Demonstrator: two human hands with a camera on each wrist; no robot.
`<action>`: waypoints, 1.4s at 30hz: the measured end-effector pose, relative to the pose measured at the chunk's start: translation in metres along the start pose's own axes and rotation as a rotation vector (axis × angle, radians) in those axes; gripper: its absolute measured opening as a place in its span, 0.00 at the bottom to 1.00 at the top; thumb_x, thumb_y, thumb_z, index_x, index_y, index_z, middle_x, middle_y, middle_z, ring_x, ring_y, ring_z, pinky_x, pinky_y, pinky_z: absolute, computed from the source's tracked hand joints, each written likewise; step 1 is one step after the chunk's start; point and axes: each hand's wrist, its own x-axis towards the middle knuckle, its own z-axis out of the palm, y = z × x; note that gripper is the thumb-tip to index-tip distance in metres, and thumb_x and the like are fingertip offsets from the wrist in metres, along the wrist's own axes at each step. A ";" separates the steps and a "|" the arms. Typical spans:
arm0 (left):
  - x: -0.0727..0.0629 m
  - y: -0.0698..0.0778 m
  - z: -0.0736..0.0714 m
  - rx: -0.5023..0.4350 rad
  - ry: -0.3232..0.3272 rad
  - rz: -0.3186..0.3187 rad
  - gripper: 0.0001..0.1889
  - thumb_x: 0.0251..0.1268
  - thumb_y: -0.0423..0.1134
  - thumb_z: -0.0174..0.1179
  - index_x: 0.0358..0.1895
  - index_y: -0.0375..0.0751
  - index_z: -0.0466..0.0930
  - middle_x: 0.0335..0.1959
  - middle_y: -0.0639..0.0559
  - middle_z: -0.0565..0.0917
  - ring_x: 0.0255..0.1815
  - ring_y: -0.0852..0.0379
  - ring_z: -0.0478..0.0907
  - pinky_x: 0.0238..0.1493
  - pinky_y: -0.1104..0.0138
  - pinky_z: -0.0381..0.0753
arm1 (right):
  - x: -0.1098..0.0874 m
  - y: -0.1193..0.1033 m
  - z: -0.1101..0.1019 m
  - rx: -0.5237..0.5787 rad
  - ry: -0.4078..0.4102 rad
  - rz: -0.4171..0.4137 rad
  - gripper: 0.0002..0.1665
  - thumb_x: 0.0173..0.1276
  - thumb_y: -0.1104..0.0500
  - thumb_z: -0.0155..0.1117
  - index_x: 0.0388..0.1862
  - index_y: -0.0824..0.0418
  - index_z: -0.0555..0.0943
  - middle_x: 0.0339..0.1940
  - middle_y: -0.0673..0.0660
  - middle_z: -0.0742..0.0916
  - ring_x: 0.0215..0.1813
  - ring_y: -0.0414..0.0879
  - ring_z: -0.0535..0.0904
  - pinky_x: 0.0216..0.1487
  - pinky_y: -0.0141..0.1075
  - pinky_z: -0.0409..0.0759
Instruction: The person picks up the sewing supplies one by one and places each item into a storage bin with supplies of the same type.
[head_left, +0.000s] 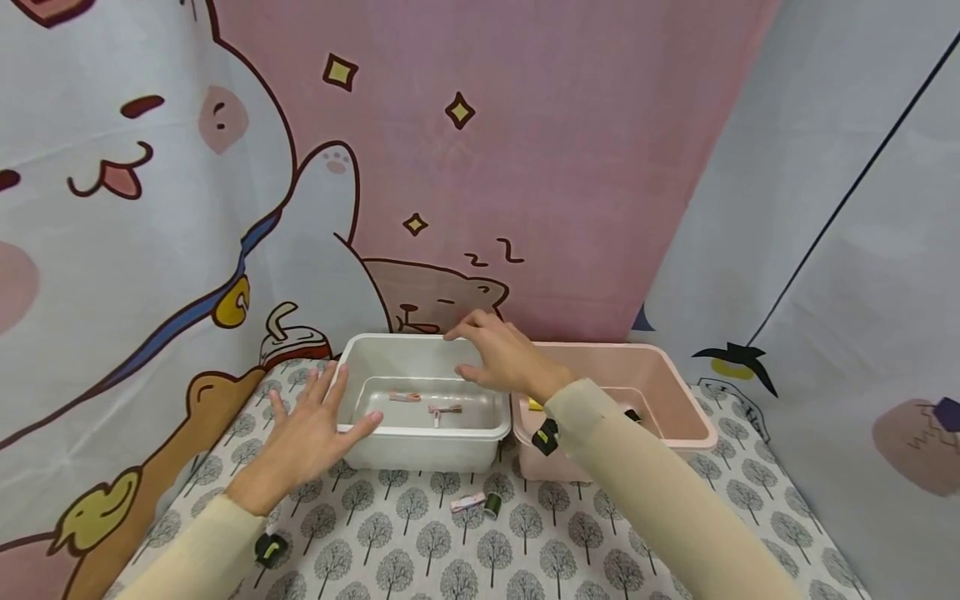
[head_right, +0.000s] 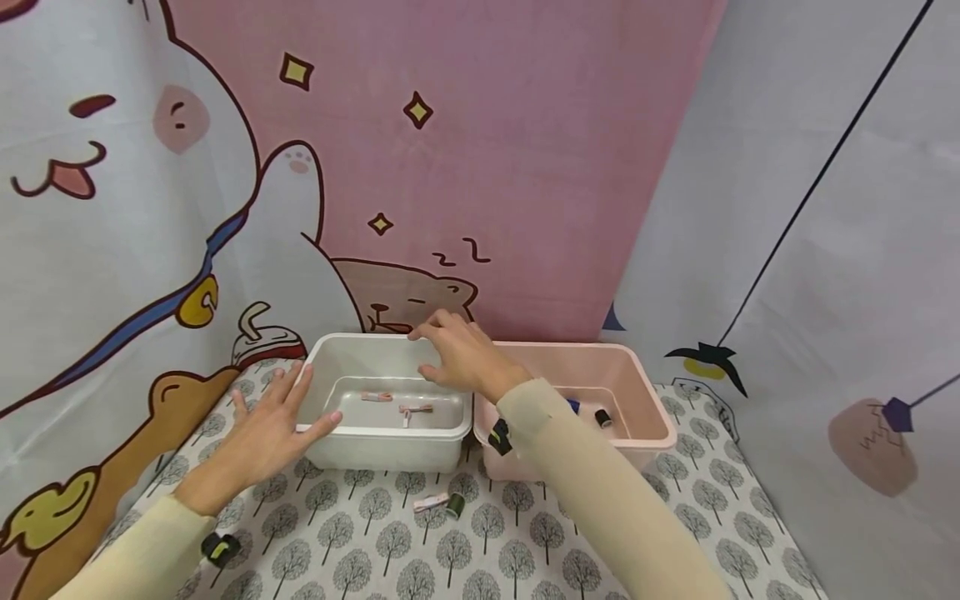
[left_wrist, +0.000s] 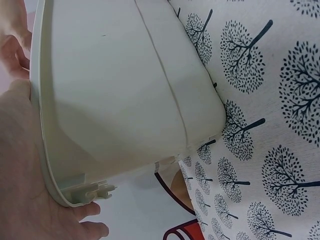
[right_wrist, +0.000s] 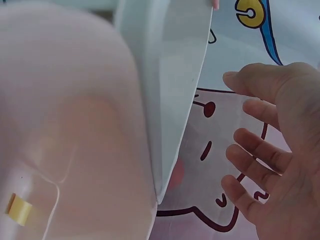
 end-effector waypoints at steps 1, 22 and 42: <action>0.000 0.000 0.000 0.000 0.000 0.000 0.60 0.85 0.82 0.47 0.98 0.37 0.47 1.00 0.33 0.46 1.00 0.23 0.41 0.82 0.09 0.25 | -0.002 0.000 0.000 0.004 0.005 -0.007 0.32 0.82 0.48 0.80 0.81 0.48 0.85 0.79 0.58 0.84 0.82 0.58 0.81 0.87 0.64 0.78; 0.000 0.000 0.000 -0.008 -0.003 -0.001 0.61 0.84 0.83 0.46 0.98 0.37 0.47 1.00 0.32 0.46 1.00 0.23 0.40 0.83 0.10 0.23 | -0.050 -0.008 0.017 0.018 0.171 -0.220 0.25 0.80 0.57 0.80 0.72 0.55 0.89 0.68 0.57 0.90 0.71 0.54 0.88 0.76 0.51 0.88; 0.000 0.001 0.000 0.004 0.005 0.011 0.60 0.85 0.82 0.47 0.98 0.37 0.46 0.99 0.32 0.47 0.99 0.21 0.42 0.83 0.09 0.24 | -0.108 -0.029 0.033 0.022 0.258 -0.273 0.24 0.78 0.55 0.82 0.70 0.50 0.91 0.68 0.52 0.92 0.70 0.50 0.90 0.75 0.49 0.91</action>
